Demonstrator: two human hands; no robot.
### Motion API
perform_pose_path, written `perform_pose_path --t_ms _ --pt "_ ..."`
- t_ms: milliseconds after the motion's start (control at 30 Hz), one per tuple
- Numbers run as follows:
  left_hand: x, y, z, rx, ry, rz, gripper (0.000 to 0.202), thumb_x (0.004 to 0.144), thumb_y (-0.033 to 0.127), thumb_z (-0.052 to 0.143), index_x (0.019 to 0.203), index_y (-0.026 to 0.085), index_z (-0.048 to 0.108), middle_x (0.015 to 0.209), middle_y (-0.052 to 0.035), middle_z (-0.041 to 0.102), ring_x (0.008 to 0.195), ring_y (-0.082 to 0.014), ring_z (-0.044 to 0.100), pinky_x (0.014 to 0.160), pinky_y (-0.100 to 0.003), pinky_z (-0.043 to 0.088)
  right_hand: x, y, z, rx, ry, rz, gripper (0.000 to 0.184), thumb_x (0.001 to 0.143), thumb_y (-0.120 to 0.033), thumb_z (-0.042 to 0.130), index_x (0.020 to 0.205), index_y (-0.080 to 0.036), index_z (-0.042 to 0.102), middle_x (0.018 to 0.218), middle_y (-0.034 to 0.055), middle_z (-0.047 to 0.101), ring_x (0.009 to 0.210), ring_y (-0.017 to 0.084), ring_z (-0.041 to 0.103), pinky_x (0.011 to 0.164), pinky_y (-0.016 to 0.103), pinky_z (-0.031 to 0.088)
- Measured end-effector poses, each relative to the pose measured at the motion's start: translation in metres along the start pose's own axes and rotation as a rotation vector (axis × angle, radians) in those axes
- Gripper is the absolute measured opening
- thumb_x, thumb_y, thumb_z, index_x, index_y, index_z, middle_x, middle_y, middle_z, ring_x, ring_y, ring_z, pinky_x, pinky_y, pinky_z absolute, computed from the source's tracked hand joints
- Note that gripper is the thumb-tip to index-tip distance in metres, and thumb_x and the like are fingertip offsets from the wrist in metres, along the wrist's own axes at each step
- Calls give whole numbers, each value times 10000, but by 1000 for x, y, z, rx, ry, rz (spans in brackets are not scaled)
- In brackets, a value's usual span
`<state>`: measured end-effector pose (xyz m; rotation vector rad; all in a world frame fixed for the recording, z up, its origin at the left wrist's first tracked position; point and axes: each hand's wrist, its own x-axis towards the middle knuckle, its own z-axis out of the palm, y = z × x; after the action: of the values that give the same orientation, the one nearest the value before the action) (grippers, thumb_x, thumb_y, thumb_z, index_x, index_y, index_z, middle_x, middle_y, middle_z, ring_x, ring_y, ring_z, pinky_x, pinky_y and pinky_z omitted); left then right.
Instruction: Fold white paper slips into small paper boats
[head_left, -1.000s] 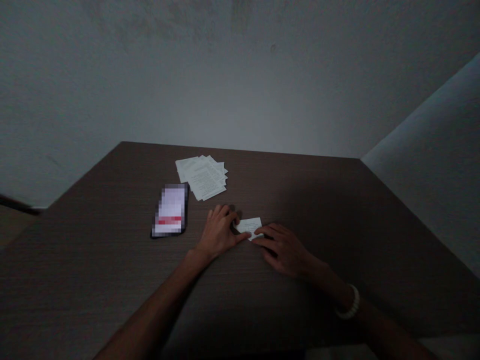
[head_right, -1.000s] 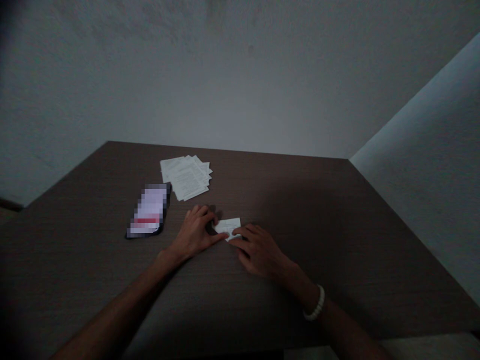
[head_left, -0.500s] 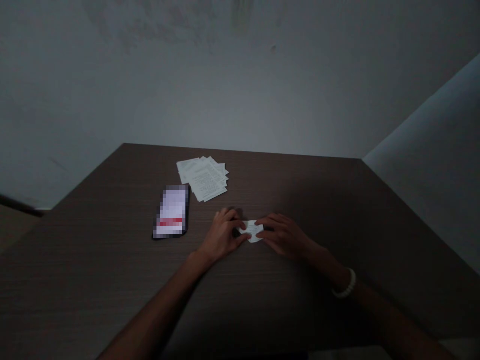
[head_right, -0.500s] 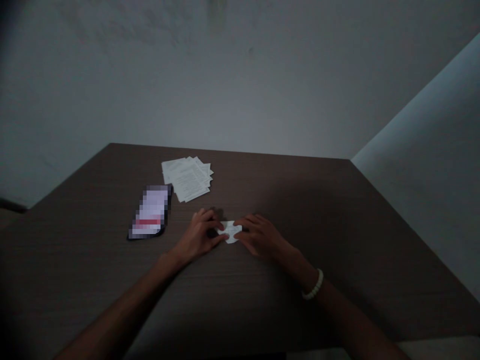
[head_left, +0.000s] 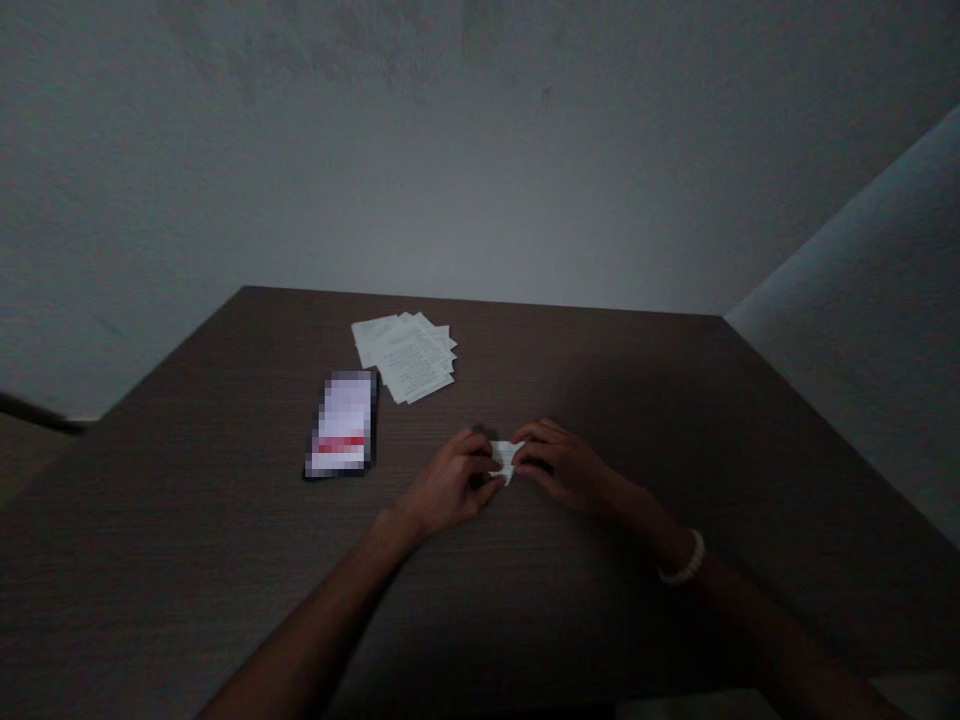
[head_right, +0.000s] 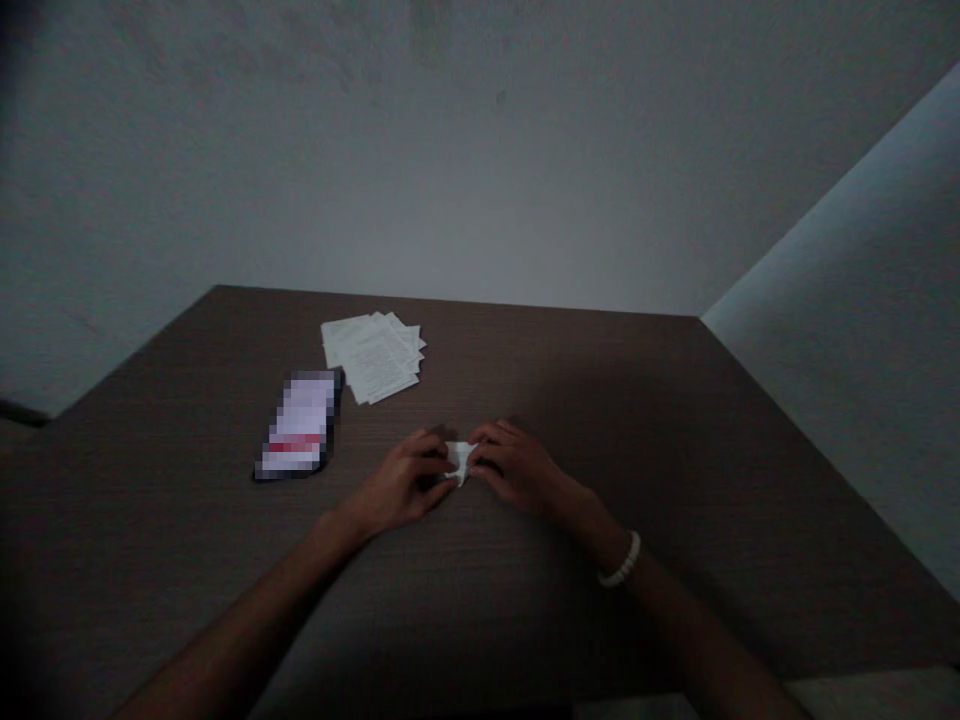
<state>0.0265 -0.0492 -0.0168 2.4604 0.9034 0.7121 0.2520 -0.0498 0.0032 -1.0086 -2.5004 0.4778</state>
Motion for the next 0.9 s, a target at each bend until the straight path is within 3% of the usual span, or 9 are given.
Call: perform_pose_path --t_ms 267,700,900 --pt "-4 -1 -5 33 -59 123 259 844 80 479 963 137 702 922 -87 583 907 -208 516 792 -346 468 9 10 15 87 81 53 14 868 -206 626 878 -197 629 957 50 636 906 188 542 841 344 416" --pt "-6 -2 -2 33 -53 186 254 818 46 457 916 129 677 892 -77 590 862 -185 549 763 -305 487 10 9 27 65 190 115 88 798 -170 680 748 -187 610 867 33 635 834 176 534 799 327 407" --pt "-4 1 -6 67 -104 201 336 818 50 461 1056 161 670 897 -72 589 863 -189 548 759 -306 483 11 7 31 37 231 143 112 778 -155 690 740 -187 590 845 38 637 820 183 530 779 329 410"
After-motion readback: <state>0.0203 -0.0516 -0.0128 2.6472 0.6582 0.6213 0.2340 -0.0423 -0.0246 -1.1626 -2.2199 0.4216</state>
